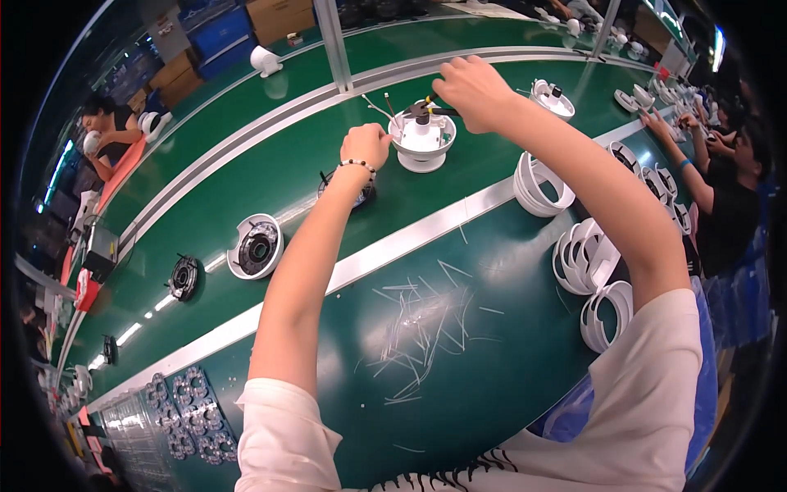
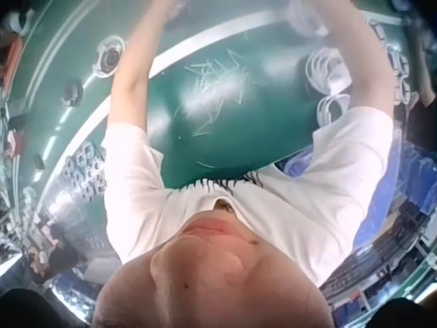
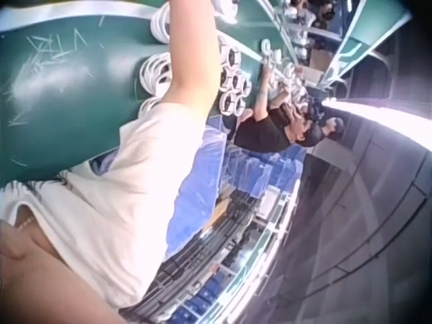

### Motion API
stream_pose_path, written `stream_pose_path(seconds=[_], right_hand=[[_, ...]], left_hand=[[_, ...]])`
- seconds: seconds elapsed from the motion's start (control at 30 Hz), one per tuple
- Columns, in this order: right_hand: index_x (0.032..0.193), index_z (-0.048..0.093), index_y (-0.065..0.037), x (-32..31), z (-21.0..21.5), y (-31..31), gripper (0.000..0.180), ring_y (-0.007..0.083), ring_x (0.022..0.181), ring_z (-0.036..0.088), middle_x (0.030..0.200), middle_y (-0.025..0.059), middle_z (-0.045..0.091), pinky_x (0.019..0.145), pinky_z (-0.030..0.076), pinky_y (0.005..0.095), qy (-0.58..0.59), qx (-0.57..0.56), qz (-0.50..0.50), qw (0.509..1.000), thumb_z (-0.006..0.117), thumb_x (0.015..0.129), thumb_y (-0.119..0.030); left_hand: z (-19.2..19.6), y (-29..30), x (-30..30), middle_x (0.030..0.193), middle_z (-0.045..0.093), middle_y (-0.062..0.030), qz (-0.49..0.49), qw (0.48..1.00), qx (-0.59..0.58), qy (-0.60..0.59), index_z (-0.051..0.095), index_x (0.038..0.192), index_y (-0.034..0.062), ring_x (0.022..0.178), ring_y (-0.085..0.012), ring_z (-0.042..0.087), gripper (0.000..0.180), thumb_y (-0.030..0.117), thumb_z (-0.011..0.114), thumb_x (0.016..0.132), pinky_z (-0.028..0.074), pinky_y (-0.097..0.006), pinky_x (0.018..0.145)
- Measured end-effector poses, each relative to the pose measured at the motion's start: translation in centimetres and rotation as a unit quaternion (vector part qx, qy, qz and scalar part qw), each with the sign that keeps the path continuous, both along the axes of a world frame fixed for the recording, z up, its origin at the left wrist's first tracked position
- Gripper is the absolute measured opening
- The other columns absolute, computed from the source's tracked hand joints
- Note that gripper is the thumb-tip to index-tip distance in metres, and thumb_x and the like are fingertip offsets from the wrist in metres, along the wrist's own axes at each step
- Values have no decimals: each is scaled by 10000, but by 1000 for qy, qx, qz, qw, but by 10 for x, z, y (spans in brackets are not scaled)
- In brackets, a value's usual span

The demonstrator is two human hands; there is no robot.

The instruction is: Assembling electronic housing components and clipping wires on a factory assembly line.

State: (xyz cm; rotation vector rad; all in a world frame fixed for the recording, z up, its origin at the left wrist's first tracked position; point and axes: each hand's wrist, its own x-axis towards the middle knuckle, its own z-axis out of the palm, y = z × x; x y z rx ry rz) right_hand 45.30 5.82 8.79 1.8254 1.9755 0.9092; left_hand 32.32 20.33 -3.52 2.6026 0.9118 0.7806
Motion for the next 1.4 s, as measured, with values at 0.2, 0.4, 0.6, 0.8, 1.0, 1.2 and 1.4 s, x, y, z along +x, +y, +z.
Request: stream_pose_path(seconds=[0.2, 0.4, 0.6, 0.8, 1.0, 1.2, 1.4], right_hand=[[797, 601, -83, 13, -15, 35, 305, 181, 841, 509, 832, 52, 542, 725, 377, 283, -65, -45, -24, 997, 704, 512, -116], [794, 612, -106, 25, -29, 45, 292, 168, 845, 503, 836, 37, 545, 717, 371, 274, -96, -58, -32, 993, 714, 525, -156], [775, 615, -115, 33, -33, 46, 280, 163, 841, 502, 825, 26, 545, 704, 363, 268, -100, -55, -24, 993, 718, 520, -164], [686, 627, -111, 35, -34, 44, 190, 196, 754, 572, 756, 46, 582, 632, 443, 295, -65, -63, -40, 995, 708, 514, -125], [690, 635, -82, 55, -10, 22, 166, 271, 754, 594, 753, 104, 601, 645, 487, 346, 39, 14, -35, 999, 646, 532, -30], [789, 597, -79, 55, 44, 3, 244, 284, 860, 558, 833, 116, 569, 705, 458, 377, 30, 65, -114, 991, 634, 557, -143], [1049, 586, -140, 32, 54, -2, 449, 203, 698, 581, 789, 72, 583, 666, 460, 291, 208, 337, 102, 913, 674, 609, -167]], left_hand=[[1, 15, 23, 762, 617, -156, 11, 998, -55, -29, 650, 715, 69, 758, -329, 589, 116, 183, 631, 707, 472, -397, 705], [2, 13, 41, 735, 630, -123, -19, 1000, -25, -3, 665, 765, 70, 710, -261, 607, 133, 174, 634, 687, 476, -348, 671], [0, 9, 56, 765, 630, -127, -8, 999, -34, -24, 666, 766, 76, 743, -274, 602, 126, 171, 626, 693, 472, -357, 695], [-2, 6, 64, 765, 624, -136, -30, 999, -38, -26, 659, 766, 70, 746, -291, 594, 119, 157, 608, 703, 466, -366, 699], [25, -14, 24, 750, 637, -111, -137, 982, -65, -112, 652, 797, 43, 701, -210, 617, 127, 143, 594, 745, 480, -294, 653], [30, -29, -40, 861, 642, -112, -333, 907, -203, 158, 636, 901, 35, 793, -205, 611, 316, 255, 698, 681, 457, -285, 763], [-31, -3, 7, 1092, 521, -193, 112, 974, -117, 156, 398, 1134, 23, 1026, -350, 499, 604, 255, 661, 643, 386, -498, 853]])
